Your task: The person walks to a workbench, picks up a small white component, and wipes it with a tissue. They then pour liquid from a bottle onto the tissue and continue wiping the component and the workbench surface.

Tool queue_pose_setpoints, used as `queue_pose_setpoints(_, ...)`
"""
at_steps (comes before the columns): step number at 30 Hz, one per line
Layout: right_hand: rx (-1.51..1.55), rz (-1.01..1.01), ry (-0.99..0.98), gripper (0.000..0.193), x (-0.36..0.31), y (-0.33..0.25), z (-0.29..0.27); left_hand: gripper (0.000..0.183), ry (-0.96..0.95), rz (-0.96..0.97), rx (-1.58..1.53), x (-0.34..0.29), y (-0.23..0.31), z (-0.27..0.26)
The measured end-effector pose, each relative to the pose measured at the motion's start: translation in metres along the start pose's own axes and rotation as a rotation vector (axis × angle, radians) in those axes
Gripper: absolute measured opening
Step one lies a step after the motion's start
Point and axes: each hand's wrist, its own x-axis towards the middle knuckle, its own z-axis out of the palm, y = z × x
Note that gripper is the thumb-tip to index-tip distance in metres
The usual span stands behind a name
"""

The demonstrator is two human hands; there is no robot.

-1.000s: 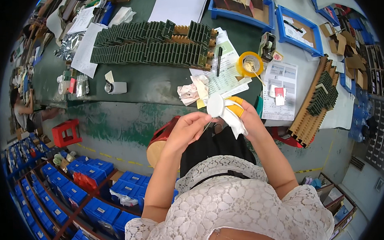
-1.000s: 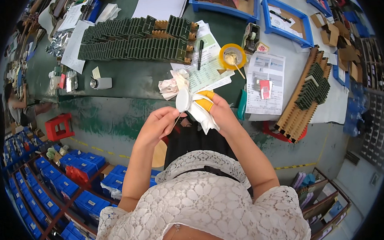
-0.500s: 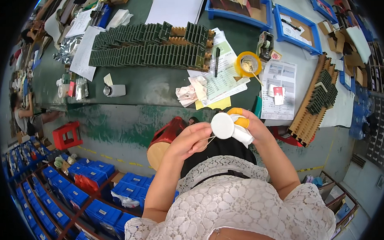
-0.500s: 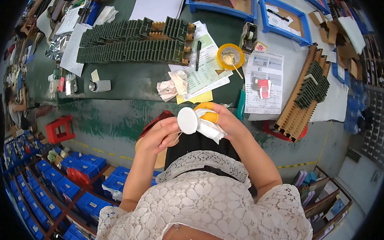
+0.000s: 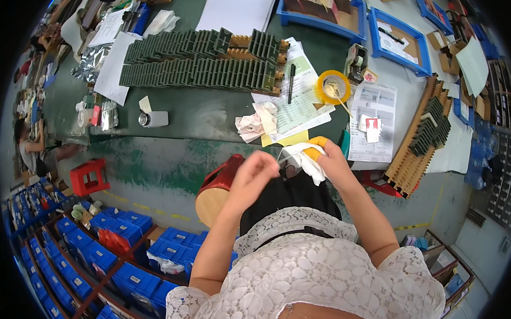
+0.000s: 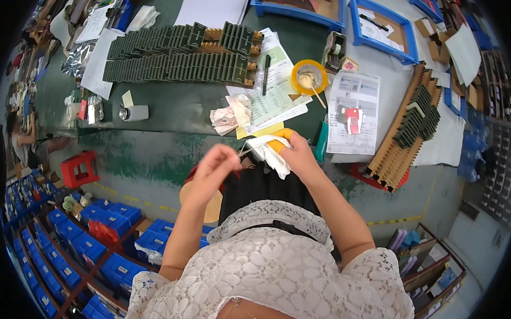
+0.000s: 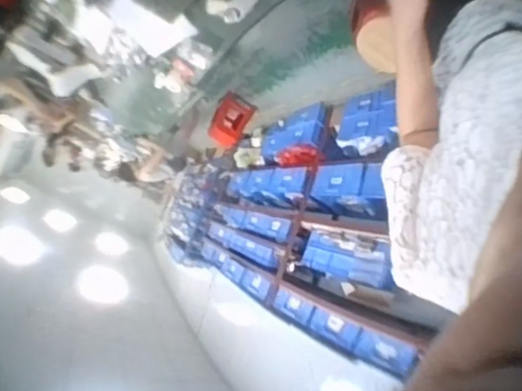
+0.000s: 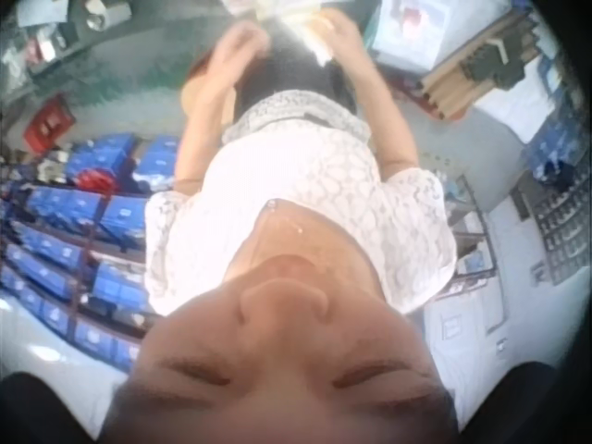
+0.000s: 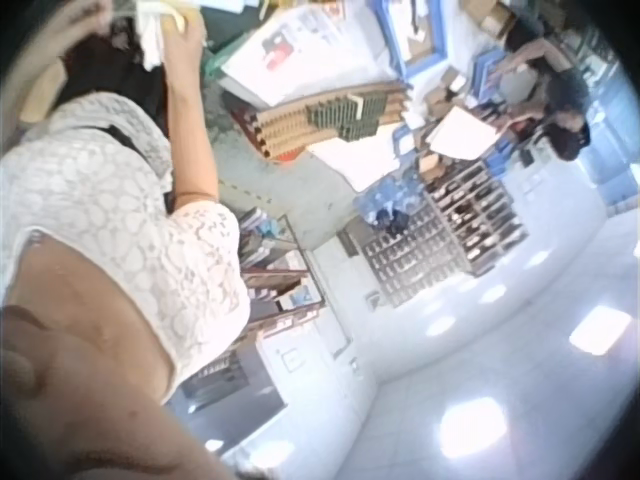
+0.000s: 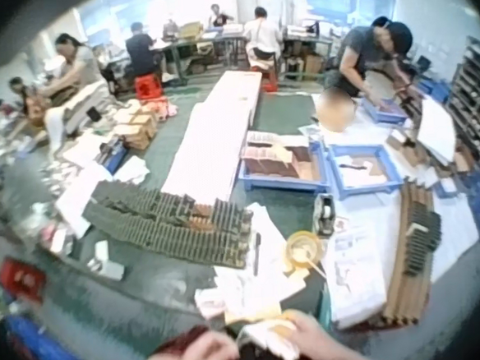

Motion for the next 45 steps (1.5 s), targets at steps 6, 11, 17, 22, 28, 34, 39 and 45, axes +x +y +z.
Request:
queue_pose_setpoints(6,1.025,0.219,-0.250,0.033,0.019,0.015,0.023,0.008,-0.171,-0.019,0.569,-0.004,-0.015,-0.001)
queue_pose_setpoints(11,0.514,0.086,0.069,0.038,0.029,-0.011,0.013,0.013,0.446,0.035,0.830,0.037,-0.049,-0.108)
queue_pose_setpoints(17,0.553,0.145,0.079,0.034,0.039,0.020,0.018,0.011,0.674,0.336,1.024,0.082,-0.022,-0.169)
queue_pose_setpoints(22,0.647,0.131,0.108,0.036,0.051,0.029,0.055,0.008,0.106,0.029,0.238,0.042,0.009,-0.053)
queue_pose_setpoints(28,0.723,0.151,0.105,0.034,0.066,0.029,0.077,0.018,0.282,0.308,0.766,0.018,-0.008,-0.023)
queue_pose_setpoints(34,0.369,0.094,0.141,0.035,0.070,0.038,0.093,0.041,0.277,0.207,-0.013,0.052,-0.047,-0.055)
queue_pose_setpoints(39,-0.199,-0.084,0.143,0.026,0.078,0.041,0.089,0.032,0.262,-0.096,-0.288,0.069,-0.055,-0.072)
queue_pose_setpoints(45,-0.991,-0.689,0.123,0.024,0.060,-0.004,0.070,0.028,0.226,-0.141,-0.402,0.072,-0.054,-0.076)
